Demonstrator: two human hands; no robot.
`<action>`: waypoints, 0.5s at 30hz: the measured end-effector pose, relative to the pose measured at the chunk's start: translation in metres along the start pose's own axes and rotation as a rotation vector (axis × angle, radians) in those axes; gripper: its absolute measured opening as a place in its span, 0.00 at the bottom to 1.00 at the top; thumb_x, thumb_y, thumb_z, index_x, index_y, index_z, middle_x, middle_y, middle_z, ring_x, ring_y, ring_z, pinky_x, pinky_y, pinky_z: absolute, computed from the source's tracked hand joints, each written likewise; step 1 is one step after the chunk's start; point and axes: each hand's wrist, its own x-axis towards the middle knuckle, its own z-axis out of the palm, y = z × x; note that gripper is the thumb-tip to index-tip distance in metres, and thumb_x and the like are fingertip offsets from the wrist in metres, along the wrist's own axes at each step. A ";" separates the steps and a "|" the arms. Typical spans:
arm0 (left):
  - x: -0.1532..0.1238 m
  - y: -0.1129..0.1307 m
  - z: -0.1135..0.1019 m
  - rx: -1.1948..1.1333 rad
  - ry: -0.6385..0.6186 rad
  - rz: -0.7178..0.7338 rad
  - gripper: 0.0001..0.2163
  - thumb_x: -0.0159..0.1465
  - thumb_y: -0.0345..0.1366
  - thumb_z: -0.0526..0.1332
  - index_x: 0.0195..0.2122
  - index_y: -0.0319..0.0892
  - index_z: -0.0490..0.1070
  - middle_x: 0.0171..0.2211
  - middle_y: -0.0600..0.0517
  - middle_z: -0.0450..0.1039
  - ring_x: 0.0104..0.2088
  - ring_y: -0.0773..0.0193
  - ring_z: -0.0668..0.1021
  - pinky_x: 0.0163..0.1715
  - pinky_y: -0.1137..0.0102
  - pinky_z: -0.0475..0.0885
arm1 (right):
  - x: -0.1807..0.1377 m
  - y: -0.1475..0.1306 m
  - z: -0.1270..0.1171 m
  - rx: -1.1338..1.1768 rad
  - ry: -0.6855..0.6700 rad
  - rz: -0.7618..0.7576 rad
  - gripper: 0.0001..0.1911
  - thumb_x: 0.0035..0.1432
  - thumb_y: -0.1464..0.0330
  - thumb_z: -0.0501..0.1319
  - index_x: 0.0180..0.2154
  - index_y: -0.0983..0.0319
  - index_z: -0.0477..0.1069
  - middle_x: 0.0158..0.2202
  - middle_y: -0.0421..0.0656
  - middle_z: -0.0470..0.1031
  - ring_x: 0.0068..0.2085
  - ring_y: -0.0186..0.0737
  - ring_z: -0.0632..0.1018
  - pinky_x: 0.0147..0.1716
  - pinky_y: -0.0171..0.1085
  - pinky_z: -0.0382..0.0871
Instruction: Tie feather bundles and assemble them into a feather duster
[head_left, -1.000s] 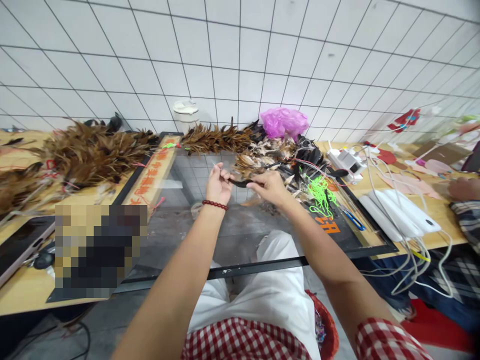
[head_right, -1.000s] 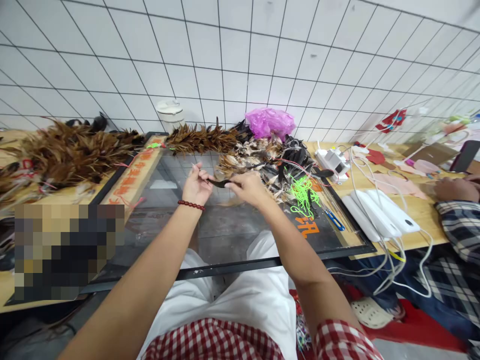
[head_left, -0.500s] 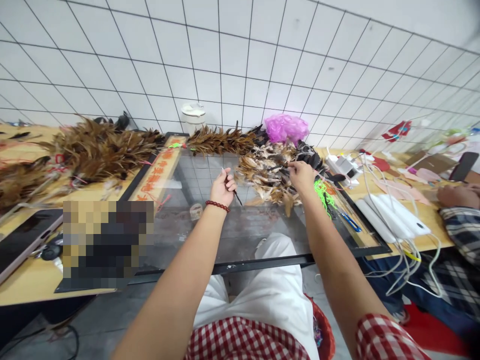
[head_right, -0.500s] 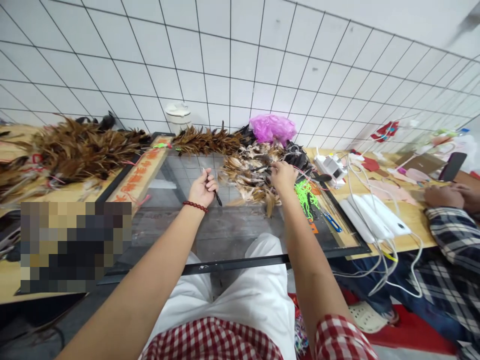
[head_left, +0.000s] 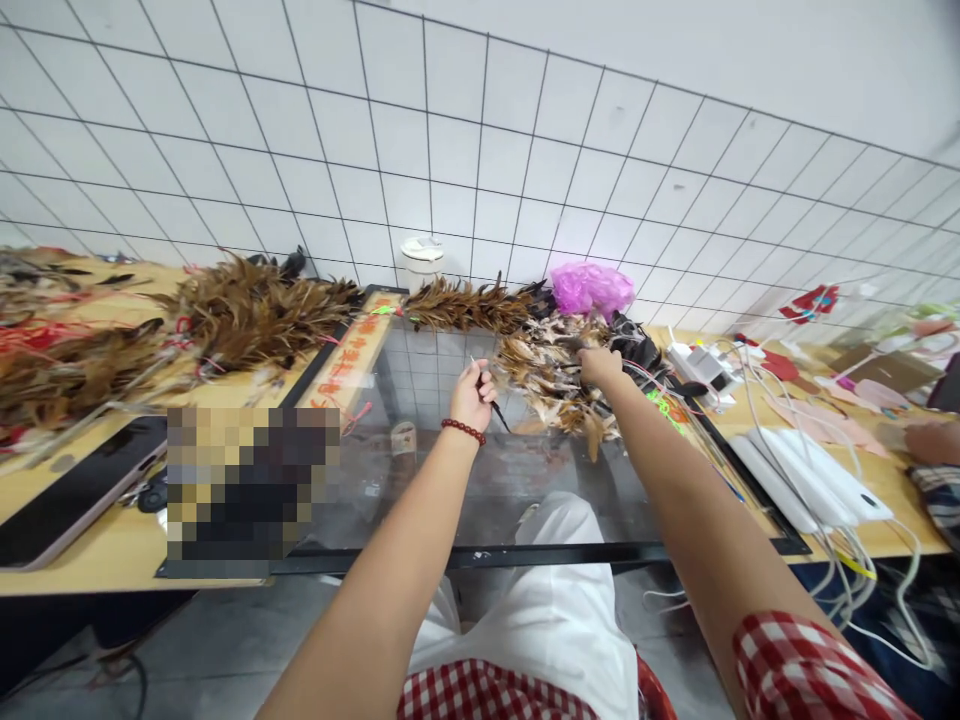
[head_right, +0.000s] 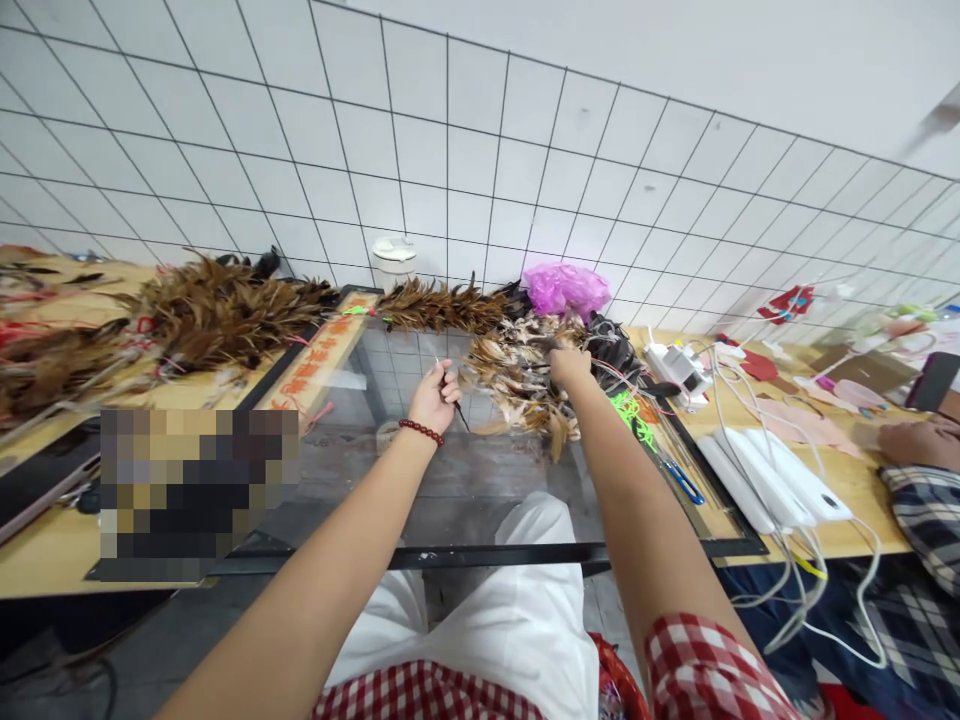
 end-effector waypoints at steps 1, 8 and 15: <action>0.000 0.000 0.000 -0.003 0.000 0.001 0.08 0.68 0.32 0.52 0.33 0.38 0.67 0.18 0.58 0.59 0.13 0.78 0.58 0.13 0.81 0.51 | 0.000 0.002 -0.001 -0.004 0.013 0.010 0.16 0.51 0.74 0.59 0.43 0.61 0.76 0.48 0.54 0.73 0.52 0.54 0.72 0.51 0.51 0.60; 0.003 -0.002 -0.001 0.022 -0.005 0.011 0.08 0.67 0.32 0.53 0.32 0.38 0.68 0.18 0.57 0.60 0.13 0.77 0.58 0.12 0.81 0.51 | -0.007 0.011 -0.027 1.087 0.357 0.132 0.08 0.51 0.68 0.60 0.35 0.63 0.69 0.30 0.43 0.75 0.31 0.36 0.75 0.29 0.33 0.68; 0.000 -0.001 0.000 0.049 -0.015 0.014 0.09 0.67 0.31 0.53 0.31 0.38 0.68 0.17 0.57 0.60 0.12 0.77 0.58 0.11 0.80 0.51 | -0.045 -0.026 -0.028 1.811 0.224 0.029 0.13 0.42 0.64 0.68 0.28 0.61 0.67 0.23 0.35 0.70 0.21 0.26 0.69 0.19 0.26 0.60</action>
